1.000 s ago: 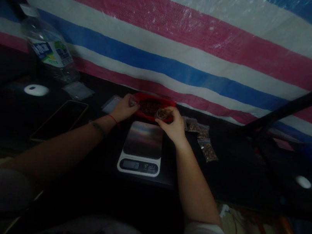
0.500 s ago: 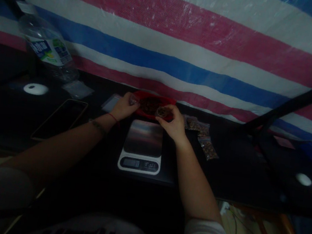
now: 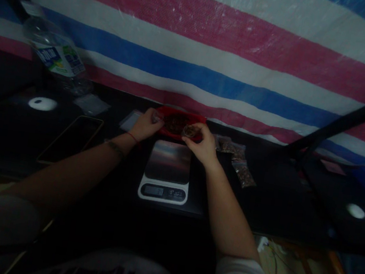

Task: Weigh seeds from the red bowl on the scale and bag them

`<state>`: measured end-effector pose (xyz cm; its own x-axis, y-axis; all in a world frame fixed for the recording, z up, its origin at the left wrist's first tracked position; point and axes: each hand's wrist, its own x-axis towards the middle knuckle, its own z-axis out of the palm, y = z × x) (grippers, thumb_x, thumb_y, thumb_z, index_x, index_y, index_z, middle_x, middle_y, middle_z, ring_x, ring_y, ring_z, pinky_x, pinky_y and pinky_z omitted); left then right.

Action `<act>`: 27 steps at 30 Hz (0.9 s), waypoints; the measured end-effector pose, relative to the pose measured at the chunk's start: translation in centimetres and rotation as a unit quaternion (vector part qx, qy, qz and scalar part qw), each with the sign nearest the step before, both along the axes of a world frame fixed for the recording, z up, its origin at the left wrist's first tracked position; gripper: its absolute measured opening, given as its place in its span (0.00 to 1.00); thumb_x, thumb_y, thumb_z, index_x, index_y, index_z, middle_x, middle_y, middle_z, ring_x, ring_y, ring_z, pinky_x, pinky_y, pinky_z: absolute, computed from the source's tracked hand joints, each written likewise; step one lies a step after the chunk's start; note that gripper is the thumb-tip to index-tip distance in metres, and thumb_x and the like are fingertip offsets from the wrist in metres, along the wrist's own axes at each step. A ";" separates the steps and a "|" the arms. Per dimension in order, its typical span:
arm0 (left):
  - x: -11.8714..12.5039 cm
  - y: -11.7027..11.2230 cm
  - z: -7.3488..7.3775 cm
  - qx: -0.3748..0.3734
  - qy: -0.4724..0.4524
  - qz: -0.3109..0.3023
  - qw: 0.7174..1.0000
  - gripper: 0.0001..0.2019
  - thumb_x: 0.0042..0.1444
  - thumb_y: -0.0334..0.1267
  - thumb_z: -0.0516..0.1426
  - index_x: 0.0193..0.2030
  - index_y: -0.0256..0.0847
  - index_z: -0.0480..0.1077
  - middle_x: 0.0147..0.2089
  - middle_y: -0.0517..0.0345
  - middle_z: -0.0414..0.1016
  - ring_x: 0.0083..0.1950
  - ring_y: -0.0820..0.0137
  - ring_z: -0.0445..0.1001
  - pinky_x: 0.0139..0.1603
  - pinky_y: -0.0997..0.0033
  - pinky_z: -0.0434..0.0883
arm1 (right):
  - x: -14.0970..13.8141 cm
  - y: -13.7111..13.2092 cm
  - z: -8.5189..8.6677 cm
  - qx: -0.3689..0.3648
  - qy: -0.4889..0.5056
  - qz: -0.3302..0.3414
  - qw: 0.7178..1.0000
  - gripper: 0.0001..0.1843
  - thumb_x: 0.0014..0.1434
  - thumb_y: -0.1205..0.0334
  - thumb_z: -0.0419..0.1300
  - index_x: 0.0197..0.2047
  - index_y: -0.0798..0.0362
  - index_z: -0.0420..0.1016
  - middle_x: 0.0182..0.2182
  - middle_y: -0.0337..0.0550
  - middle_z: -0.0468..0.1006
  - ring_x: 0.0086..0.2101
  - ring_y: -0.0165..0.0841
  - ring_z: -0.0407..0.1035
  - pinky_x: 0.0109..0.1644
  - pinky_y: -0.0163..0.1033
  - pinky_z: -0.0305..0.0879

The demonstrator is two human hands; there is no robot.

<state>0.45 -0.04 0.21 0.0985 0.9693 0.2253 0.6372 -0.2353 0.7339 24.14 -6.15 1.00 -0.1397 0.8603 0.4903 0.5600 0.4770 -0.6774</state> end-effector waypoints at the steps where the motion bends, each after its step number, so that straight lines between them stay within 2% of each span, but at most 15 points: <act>1: 0.0 0.0 0.0 0.000 -0.003 0.000 1.000 0.16 0.50 0.46 0.57 0.44 0.43 0.62 0.42 0.54 0.75 0.44 0.64 0.74 0.43 0.70 0.68 | 0.0 0.0 0.0 0.011 0.003 -0.009 1.000 0.26 0.50 0.54 0.64 0.51 0.48 0.63 0.46 0.45 0.72 0.46 0.39 0.69 0.52 0.48 0.65; 4: 0.0 0.0 0.0 -0.003 -0.009 0.003 1.000 0.16 0.50 0.45 0.57 0.44 0.43 0.62 0.42 0.54 0.75 0.43 0.65 0.74 0.43 0.70 0.68 | -0.3 -0.1 0.1 0.026 0.006 -0.026 0.999 0.26 0.48 0.55 0.66 0.49 0.49 0.66 0.44 0.44 0.74 0.44 0.39 0.70 0.50 0.47 0.67; 6: 0.0 0.0 0.0 -0.005 -0.007 0.003 1.000 0.15 0.50 0.45 0.57 0.43 0.43 0.62 0.41 0.55 0.74 0.43 0.65 0.74 0.42 0.70 0.68 | -0.6 -0.3 0.2 0.017 0.008 -0.011 1.000 0.25 0.48 0.55 0.66 0.49 0.49 0.66 0.43 0.44 0.75 0.43 0.38 0.71 0.50 0.46 0.68; 13: -0.1 0.1 -0.1 0.000 -0.003 -0.002 1.000 0.15 0.51 0.45 0.56 0.43 0.44 0.62 0.42 0.55 0.75 0.44 0.65 0.74 0.43 0.70 0.68 | -2.2 -1.7 1.3 -0.065 -0.041 0.107 0.991 0.20 0.48 0.58 0.66 0.45 0.51 0.72 0.42 0.43 0.77 0.41 0.37 0.73 0.48 0.44 0.68; 16: 0.0 0.0 0.0 -0.006 0.007 0.003 1.000 0.14 0.51 0.45 0.56 0.43 0.44 0.62 0.42 0.55 0.74 0.44 0.65 0.74 0.43 0.71 0.68 | -2.5 -1.8 1.6 -0.078 -0.097 0.148 0.981 0.20 0.47 0.59 0.67 0.45 0.51 0.74 0.43 0.44 0.77 0.45 0.39 0.71 0.51 0.46 0.66; 19: 0.1 -0.1 0.2 -0.013 0.013 0.008 1.000 0.15 0.51 0.45 0.56 0.43 0.44 0.62 0.42 0.55 0.75 0.44 0.64 0.74 0.42 0.71 0.68 | -2.3 -1.8 1.7 -0.059 -0.129 0.143 0.979 0.28 0.44 0.59 0.69 0.50 0.50 0.72 0.49 0.47 0.74 0.52 0.43 0.66 0.57 0.50 0.62; 22: 0.1 0.0 0.1 -0.007 0.003 -0.002 1.000 0.15 0.51 0.44 0.56 0.44 0.43 0.62 0.43 0.54 0.74 0.45 0.64 0.74 0.43 0.71 0.68 | -1.8 -1.9 1.9 -0.053 -0.109 0.132 0.984 0.38 0.44 0.57 0.70 0.59 0.49 0.65 0.56 0.50 0.68 0.57 0.44 0.62 0.61 0.51 0.57; 27: 0.0 0.1 -0.1 0.001 0.000 -0.002 1.000 0.15 0.51 0.46 0.56 0.44 0.43 0.63 0.42 0.53 0.74 0.44 0.64 0.74 0.43 0.70 0.68 | -1.4 -1.9 2.0 -0.043 -0.091 0.139 0.985 0.40 0.47 0.52 0.69 0.62 0.46 0.61 0.59 0.49 0.65 0.59 0.44 0.59 0.63 0.52 0.54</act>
